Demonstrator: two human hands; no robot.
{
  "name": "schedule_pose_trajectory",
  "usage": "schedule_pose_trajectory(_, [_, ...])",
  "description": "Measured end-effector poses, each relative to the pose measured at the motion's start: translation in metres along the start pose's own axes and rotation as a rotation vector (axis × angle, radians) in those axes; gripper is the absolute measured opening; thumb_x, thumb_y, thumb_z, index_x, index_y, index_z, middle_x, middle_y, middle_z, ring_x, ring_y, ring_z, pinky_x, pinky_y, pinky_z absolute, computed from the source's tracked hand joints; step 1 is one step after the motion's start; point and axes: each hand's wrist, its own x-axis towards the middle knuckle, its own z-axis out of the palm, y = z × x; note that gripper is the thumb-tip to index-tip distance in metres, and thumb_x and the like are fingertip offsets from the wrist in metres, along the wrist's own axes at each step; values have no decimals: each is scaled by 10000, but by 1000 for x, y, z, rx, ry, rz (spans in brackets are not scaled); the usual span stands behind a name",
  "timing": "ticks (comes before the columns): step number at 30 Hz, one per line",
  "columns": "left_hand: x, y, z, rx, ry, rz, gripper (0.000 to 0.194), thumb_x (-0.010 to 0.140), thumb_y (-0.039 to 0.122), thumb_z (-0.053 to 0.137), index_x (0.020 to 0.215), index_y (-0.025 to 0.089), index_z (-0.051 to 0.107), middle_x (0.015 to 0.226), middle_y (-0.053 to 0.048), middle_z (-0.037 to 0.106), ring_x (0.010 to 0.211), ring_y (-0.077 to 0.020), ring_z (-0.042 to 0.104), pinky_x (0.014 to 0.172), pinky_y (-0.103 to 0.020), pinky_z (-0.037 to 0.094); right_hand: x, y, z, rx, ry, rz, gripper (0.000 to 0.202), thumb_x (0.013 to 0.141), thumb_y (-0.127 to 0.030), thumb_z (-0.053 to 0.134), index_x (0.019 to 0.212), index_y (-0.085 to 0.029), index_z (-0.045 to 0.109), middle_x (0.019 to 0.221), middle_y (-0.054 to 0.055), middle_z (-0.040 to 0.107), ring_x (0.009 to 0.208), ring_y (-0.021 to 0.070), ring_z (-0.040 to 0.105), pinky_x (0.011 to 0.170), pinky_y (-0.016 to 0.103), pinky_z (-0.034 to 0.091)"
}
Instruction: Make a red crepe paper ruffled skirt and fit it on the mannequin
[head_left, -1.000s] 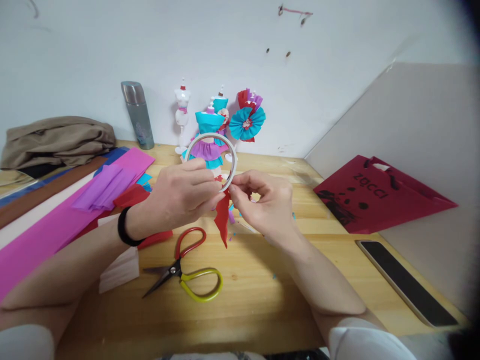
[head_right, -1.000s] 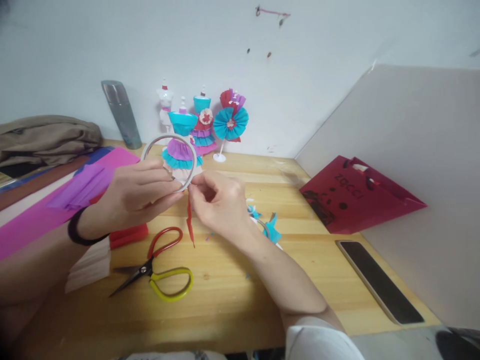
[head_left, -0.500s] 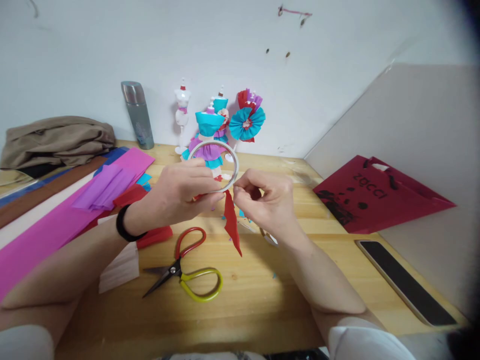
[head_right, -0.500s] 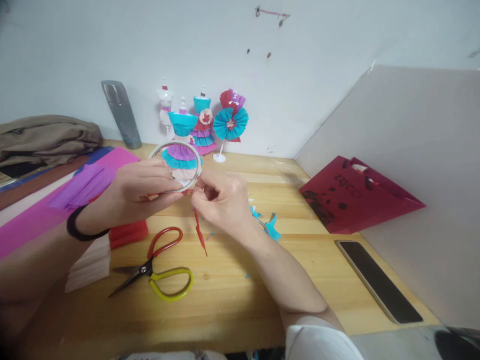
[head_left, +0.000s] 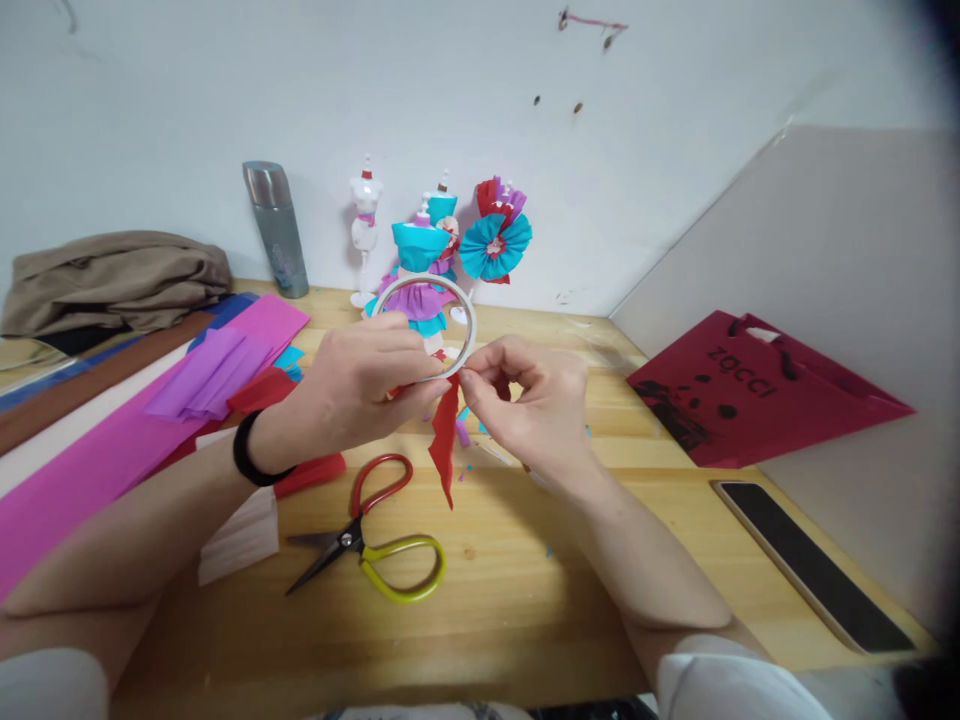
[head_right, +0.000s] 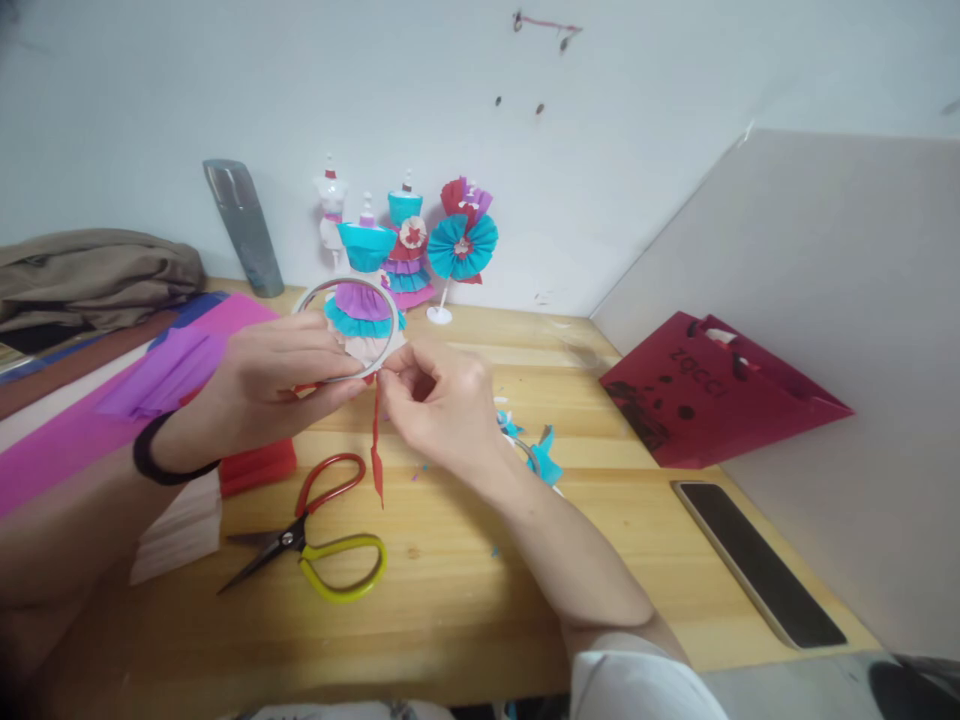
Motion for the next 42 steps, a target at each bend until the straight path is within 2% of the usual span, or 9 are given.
schedule_pose_trajectory(7, [0, 4, 0, 225, 34, 127, 215, 938, 171, 563, 730, 189, 611, 649, -23, 613, 631, -171, 495, 583, -326, 403, 0, 0, 0, 39, 2, 37, 125, 723, -136, 593, 628, -216, 578, 530, -29, 556, 459, 98, 457, 429, 250, 359])
schedule_pose_trajectory(15, [-2, 5, 3, 262, -6, 86, 296, 975, 245, 512, 693, 217, 596, 713, -29, 676, 692, -184, 561, 634, -322, 434, 1, -1, 1, 46, 10, 0, 173, 667, -107, 545, 558, -211, 459, 484, -65, 421, 435, 65, 349, 417, 224, 280])
schedule_pose_trajectory(21, [2, -8, -8, -64, -24, -10, 227, 946, 259, 597, 752, 201, 699, 720, -37, 717, 709, -164, 630, 683, -297, 493, 8, 5, -9, -9, -7, -14, 184, 645, -102, 536, 554, -220, 427, 475, -60, 419, 433, 79, 341, 424, 246, 267])
schedule_pose_trajectory(26, [1, -24, -23, -196, -106, -106, 149, 913, 301, 659, 851, 225, 771, 759, -45, 755, 738, -173, 662, 684, -286, 519, 17, 17, -21, -45, -32, -21, 191, 622, -90, 532, 547, -222, 416, 483, -49, 413, 448, 95, 352, 436, 262, 261])
schedule_pose_trajectory(31, [-3, -35, -34, -468, -103, -296, 121, 851, 306, 732, 803, 223, 807, 775, -67, 750, 732, -189, 656, 658, -300, 523, 27, 27, -30, -97, -67, 99, 175, 607, -143, 536, 518, -219, 406, 475, -53, 370, 454, 89, 321, 448, 261, 233])
schedule_pose_trajectory(34, [-7, -45, -35, -715, -37, -366, 137, 815, 335, 769, 753, 224, 820, 677, -55, 705, 686, -183, 626, 663, -313, 517, 32, 33, -33, -110, -88, 212, 127, 595, -191, 521, 513, -215, 427, 460, -58, 360, 454, 84, 315, 455, 253, 218])
schedule_pose_trajectory(37, [-9, -50, -32, -925, 62, -341, 128, 785, 316, 799, 728, 204, 820, 611, -37, 682, 641, -152, 593, 655, -289, 509, 35, 42, -30, -128, -87, 263, 92, 565, -219, 493, 502, -212, 426, 458, -60, 355, 463, 82, 307, 463, 251, 204])
schedule_pose_trajectory(39, [-9, -51, -30, -1031, 110, -371, 159, 766, 300, 814, 665, 179, 797, 569, -31, 665, 591, -129, 576, 569, -242, 479, 36, 49, -27, -141, -114, 281, 96, 562, -233, 488, 499, -213, 418, 462, -61, 352, 468, 83, 309, 471, 252, 202])
schedule_pose_trajectory(42, [-10, -56, -26, -1150, 200, -496, 240, 664, 344, 885, 584, 164, 748, 525, -19, 622, 463, -92, 507, 422, -200, 385, 37, 59, -21, -175, -170, 306, 119, 578, -254, 504, 508, -212, 417, 474, -59, 360, 479, 90, 328, 487, 257, 213])
